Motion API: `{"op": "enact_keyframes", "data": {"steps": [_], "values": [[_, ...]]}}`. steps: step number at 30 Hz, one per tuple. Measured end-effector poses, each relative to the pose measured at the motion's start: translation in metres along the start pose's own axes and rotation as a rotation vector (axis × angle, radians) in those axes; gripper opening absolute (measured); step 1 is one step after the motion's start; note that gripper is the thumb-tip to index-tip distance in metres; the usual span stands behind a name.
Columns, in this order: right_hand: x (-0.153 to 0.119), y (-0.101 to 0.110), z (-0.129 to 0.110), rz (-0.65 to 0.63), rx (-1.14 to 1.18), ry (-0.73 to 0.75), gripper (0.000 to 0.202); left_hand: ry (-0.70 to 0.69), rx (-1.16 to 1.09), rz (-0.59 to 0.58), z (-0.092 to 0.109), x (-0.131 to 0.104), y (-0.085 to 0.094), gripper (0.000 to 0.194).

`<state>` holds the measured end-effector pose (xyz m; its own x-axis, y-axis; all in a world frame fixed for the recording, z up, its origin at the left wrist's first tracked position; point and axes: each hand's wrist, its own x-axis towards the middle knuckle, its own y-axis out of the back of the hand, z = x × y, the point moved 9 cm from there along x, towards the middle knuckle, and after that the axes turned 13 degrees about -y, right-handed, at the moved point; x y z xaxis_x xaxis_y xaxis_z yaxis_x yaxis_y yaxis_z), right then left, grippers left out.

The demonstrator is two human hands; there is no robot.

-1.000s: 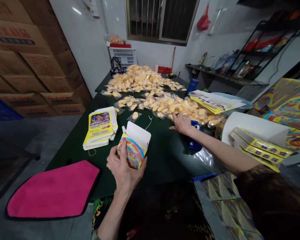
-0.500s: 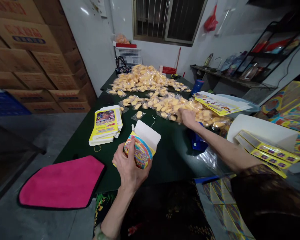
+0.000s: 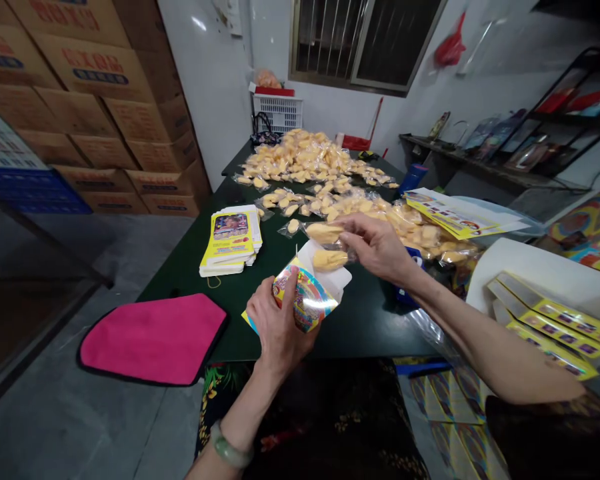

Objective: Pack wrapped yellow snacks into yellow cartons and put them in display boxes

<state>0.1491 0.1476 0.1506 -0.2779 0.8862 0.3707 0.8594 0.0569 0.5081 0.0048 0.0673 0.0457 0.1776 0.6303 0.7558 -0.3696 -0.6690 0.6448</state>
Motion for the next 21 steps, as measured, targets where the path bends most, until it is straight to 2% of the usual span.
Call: {"op": "enact_keyframes", "data": {"steps": [4,8,11,14,16,19,21], "values": [[-0.008,-0.012,-0.005,-0.112,-0.154,0.039,0.020,0.019,0.008,0.015,-0.005,-0.003,0.005,0.083],[-0.008,-0.023,0.008,-0.283,-0.271,-0.111,0.016,-0.043,0.036,0.044,0.003,-0.005,0.008,0.079],[-0.010,-0.036,0.012,-0.340,-0.507,-0.143,0.013,-0.099,0.048,0.062,0.012,-0.008,0.009,0.075],[-0.013,-0.048,0.008,-0.249,-0.808,-0.129,0.017,-0.098,0.046,0.084,0.014,-0.010,0.009,0.070],[-0.017,-0.050,-0.001,-0.138,-0.885,-0.103,0.026,-0.067,0.039,0.090,0.011,-0.010,0.009,0.069],[-0.024,-0.044,-0.024,0.033,-0.691,0.054,0.047,0.006,0.027,0.115,0.003,-0.007,0.006,0.076],[-0.029,-0.039,-0.037,0.096,-0.570,0.200,0.047,0.060,0.023,0.164,-0.002,-0.005,0.004,0.082]]}}
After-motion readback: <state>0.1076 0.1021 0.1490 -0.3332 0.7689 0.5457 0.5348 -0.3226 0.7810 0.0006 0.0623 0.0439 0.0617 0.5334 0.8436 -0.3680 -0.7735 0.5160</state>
